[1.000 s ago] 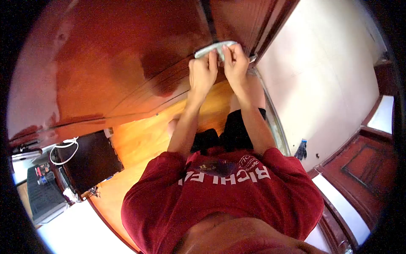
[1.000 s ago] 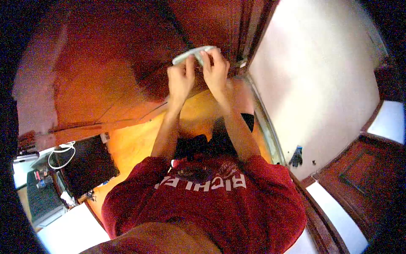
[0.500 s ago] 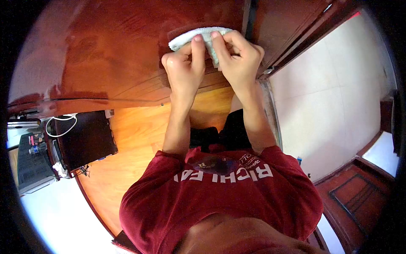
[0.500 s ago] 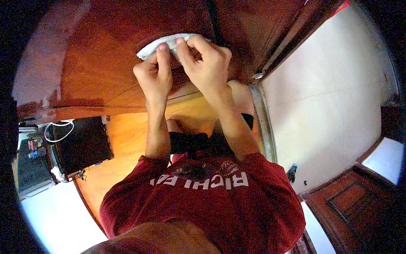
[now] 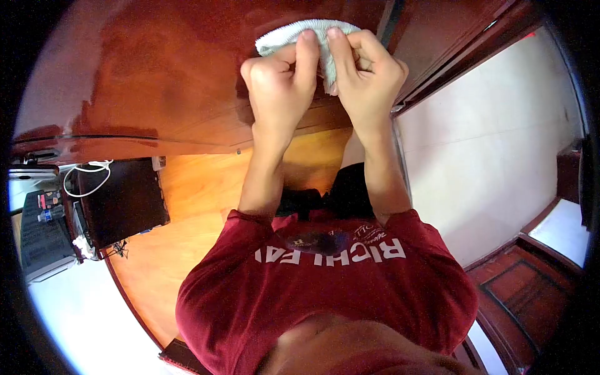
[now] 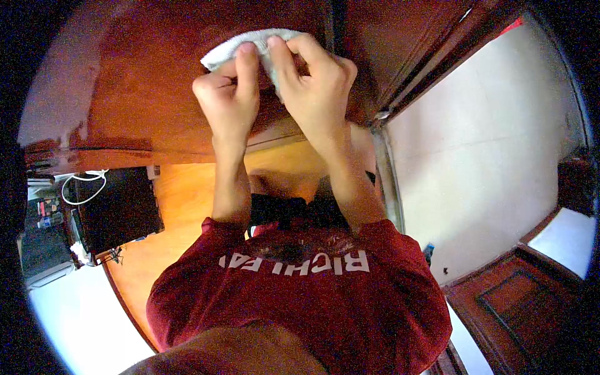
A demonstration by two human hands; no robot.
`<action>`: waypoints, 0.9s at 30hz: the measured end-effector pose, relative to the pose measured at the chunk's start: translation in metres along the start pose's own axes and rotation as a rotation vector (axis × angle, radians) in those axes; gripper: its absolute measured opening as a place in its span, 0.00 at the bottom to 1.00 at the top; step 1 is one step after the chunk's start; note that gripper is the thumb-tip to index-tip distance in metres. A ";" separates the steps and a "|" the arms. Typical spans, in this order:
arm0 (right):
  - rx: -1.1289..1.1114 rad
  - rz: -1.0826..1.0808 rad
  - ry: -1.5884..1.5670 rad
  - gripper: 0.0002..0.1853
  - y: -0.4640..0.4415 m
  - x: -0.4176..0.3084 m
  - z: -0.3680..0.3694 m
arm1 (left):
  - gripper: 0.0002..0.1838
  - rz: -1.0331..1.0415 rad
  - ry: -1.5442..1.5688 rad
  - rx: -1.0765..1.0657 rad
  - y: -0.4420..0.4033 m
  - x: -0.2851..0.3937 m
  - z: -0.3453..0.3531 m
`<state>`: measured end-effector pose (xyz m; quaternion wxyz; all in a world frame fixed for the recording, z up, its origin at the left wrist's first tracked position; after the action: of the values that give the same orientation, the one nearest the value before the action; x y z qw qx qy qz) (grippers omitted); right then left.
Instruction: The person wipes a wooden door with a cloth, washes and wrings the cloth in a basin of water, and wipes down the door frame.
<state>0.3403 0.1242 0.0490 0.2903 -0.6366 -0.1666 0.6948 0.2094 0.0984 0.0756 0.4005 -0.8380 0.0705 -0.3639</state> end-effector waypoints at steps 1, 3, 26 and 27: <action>0.000 -0.066 0.036 0.09 -0.005 -0.008 0.002 | 0.18 -0.025 0.011 -0.018 -0.004 0.000 -0.001; -0.001 -0.092 0.049 0.09 -0.003 -0.009 0.001 | 0.18 -0.050 0.027 -0.037 -0.004 -0.001 0.002; -0.167 -0.215 0.043 0.09 0.002 -0.037 0.052 | 0.20 -0.271 0.155 0.133 0.005 -0.029 -0.044; -0.174 -0.243 0.050 0.09 0.004 -0.038 0.056 | 0.20 -0.290 0.159 0.098 0.006 -0.036 -0.048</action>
<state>0.2853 0.1053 0.0843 0.3201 -0.6516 -0.2947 0.6214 0.1527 0.0795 0.0710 0.3774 -0.7873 -0.0377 -0.4861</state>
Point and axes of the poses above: each hand's wrist, its own y-axis away from the middle knuckle, its own z-axis out of the palm, x = y × z, the point moved 6 cm from there along -y, towards the middle knuckle, and after that the axes turned 10 degrees about -y, right-handed, at the moved point
